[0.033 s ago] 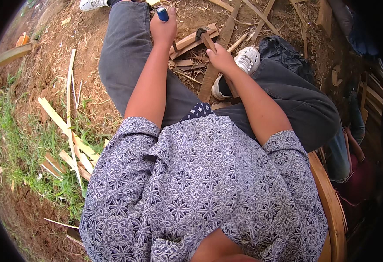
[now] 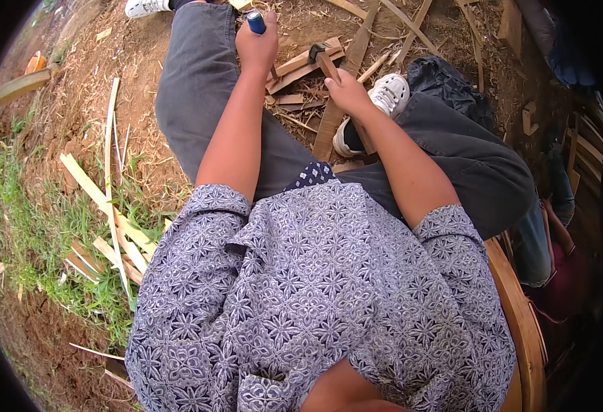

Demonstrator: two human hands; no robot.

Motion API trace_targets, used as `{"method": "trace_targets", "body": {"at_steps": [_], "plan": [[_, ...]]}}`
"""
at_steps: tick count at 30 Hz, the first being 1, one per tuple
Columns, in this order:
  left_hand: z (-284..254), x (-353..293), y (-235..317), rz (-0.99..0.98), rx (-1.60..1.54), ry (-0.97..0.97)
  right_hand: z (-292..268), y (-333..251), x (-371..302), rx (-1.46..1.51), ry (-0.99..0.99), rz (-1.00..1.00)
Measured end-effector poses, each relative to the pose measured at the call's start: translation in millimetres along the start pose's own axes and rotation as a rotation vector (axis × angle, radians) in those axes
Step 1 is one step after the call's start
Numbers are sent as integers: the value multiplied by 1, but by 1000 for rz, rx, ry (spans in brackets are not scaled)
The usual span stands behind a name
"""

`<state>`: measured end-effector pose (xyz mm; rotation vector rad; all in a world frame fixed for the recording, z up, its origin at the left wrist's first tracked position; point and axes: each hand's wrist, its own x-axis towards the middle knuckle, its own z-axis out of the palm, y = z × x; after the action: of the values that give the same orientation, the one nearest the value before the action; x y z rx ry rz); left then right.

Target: The person sits on the ground and uses a chisel and hammer to carve a small wooden block. They repeatedly strike the chisel to remove wood shavings and shape the piece, occasionally adjusting the wood's position.

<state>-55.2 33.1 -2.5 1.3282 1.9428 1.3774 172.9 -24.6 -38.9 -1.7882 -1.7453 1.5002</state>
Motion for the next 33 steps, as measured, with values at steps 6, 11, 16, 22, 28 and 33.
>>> {"method": "trace_targets", "body": {"at_steps": [6,11,16,22,28,33], "plan": [[-1,0,-3,-16,-25,-13,-1,-15,-11,-37,-8,-81],[-2,1,-4,-43,-98,-130,-2,-18,-18,-43,2,-50],[0,-2,-3,-99,-177,-357,-2,-23,-15,8,63,-123],[-4,-3,0,-130,-204,-393,0,-14,-17,-94,-55,-74],[-2,1,-6,-209,-206,-12,6,-10,-14,-166,-74,-83],[-13,7,4,-560,-448,498,6,-7,-14,-182,-79,-70]]}}
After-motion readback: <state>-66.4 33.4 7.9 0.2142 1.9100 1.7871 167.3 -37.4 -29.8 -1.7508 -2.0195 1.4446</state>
